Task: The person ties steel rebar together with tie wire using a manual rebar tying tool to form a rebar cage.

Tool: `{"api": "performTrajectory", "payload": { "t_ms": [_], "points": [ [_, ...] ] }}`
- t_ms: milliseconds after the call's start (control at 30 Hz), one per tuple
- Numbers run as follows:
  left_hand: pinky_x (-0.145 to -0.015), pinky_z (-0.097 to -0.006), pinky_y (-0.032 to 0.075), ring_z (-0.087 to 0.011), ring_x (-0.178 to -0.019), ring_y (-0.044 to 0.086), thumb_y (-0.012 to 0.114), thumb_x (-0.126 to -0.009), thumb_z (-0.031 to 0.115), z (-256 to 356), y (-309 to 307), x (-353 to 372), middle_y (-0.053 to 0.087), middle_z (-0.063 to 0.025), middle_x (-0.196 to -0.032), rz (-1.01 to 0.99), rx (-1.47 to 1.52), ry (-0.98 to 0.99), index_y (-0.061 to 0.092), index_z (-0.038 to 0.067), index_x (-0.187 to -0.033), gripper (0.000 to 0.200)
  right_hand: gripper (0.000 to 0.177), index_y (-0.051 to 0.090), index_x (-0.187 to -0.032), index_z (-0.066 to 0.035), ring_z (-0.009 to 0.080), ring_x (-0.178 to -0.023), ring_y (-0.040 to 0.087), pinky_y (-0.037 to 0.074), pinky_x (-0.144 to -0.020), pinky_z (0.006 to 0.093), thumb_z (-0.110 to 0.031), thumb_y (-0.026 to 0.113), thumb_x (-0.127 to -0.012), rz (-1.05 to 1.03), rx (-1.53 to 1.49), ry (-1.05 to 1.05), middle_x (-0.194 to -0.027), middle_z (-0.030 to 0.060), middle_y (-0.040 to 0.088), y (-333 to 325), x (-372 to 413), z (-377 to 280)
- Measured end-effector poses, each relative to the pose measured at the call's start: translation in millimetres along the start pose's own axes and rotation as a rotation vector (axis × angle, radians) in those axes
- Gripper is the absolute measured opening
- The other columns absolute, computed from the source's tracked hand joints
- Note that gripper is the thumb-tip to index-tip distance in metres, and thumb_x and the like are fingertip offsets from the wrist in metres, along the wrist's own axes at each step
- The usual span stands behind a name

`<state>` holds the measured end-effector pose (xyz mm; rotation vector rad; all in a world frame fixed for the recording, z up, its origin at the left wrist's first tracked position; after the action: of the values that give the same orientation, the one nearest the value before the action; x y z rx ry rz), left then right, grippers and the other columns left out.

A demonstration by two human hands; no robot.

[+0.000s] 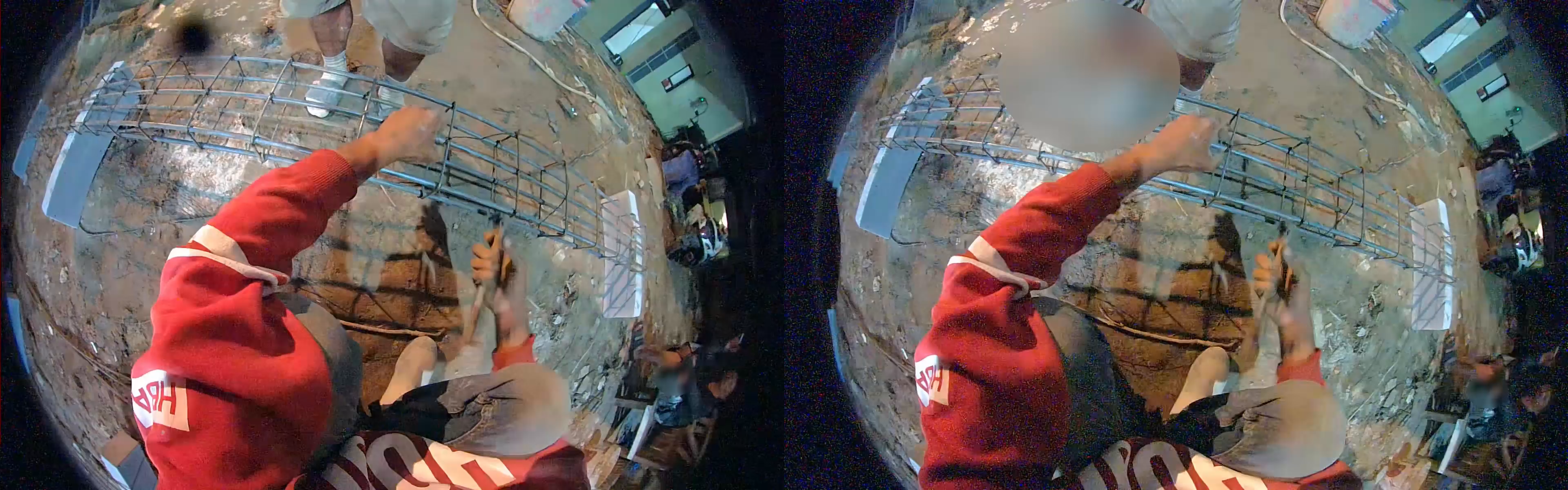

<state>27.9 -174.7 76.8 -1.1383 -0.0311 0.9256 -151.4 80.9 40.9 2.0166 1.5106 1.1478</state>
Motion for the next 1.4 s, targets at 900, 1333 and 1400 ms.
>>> {"api": "performTrajectory", "payload": {
  "t_ms": [900, 1333, 1400],
  "points": [
    [-0.059, -0.0457, 0.054, -0.0341, -0.068, 0.068, 0.058, -0.076, 0.017, -6, 25, 7, 0.067, -0.0176, -0.072, 0.221, -0.025, 0.055, 0.069, 0.006, -0.071, 0.017, 0.04, 0.054, -0.125, -0.003, 0.0368, -0.115, 0.052, 0.035, -0.089, 0.0651, -0.017, 0.05, -0.087, -0.071, 3.262, -1.083, -0.122, 0.0253, 0.053, 150, -116, -81],
    [-0.064, -0.0441, 0.052, -0.0362, -0.079, 0.066, 0.062, -0.073, 0.017, -12, 42, 12, 0.065, -0.0198, -0.078, 0.426, 0.068, 0.104, 0.064, 0.006, -0.07, 0.012, 0.038, 0.053, -0.121, -0.004, 0.0368, -0.097, 0.058, 0.045, -0.078, 0.0488, -0.013, 0.053, -0.083, -0.347, 3.315, -0.824, -0.113, 0.0215, 0.057, 180, -114, -91],
    [-0.067, -0.0448, 0.051, -0.0366, -0.084, 0.064, 0.061, -0.075, 0.017, -6, 29, 15, 0.065, -0.0205, -0.082, 0.332, 0.126, 0.061, 0.063, 0.006, -0.072, 0.012, 0.034, 0.057, -0.11, -0.002, 0.0394, -0.069, 0.062, 0.049, -0.058, 0.0437, -0.011, 0.056, -0.077, -0.576, 3.095, -0.644, -0.092, 0.0223, 0.065, 192, -111, -91]
  ]
}}
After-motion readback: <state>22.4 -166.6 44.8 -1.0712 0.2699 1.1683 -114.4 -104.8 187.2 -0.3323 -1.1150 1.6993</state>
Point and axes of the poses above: each hand's wrist, its own x-axis away from the middle knuckle, its own y-axis out of the palm, z = x × y, the point moved 3 cm from there along -x, towards the middle knuckle
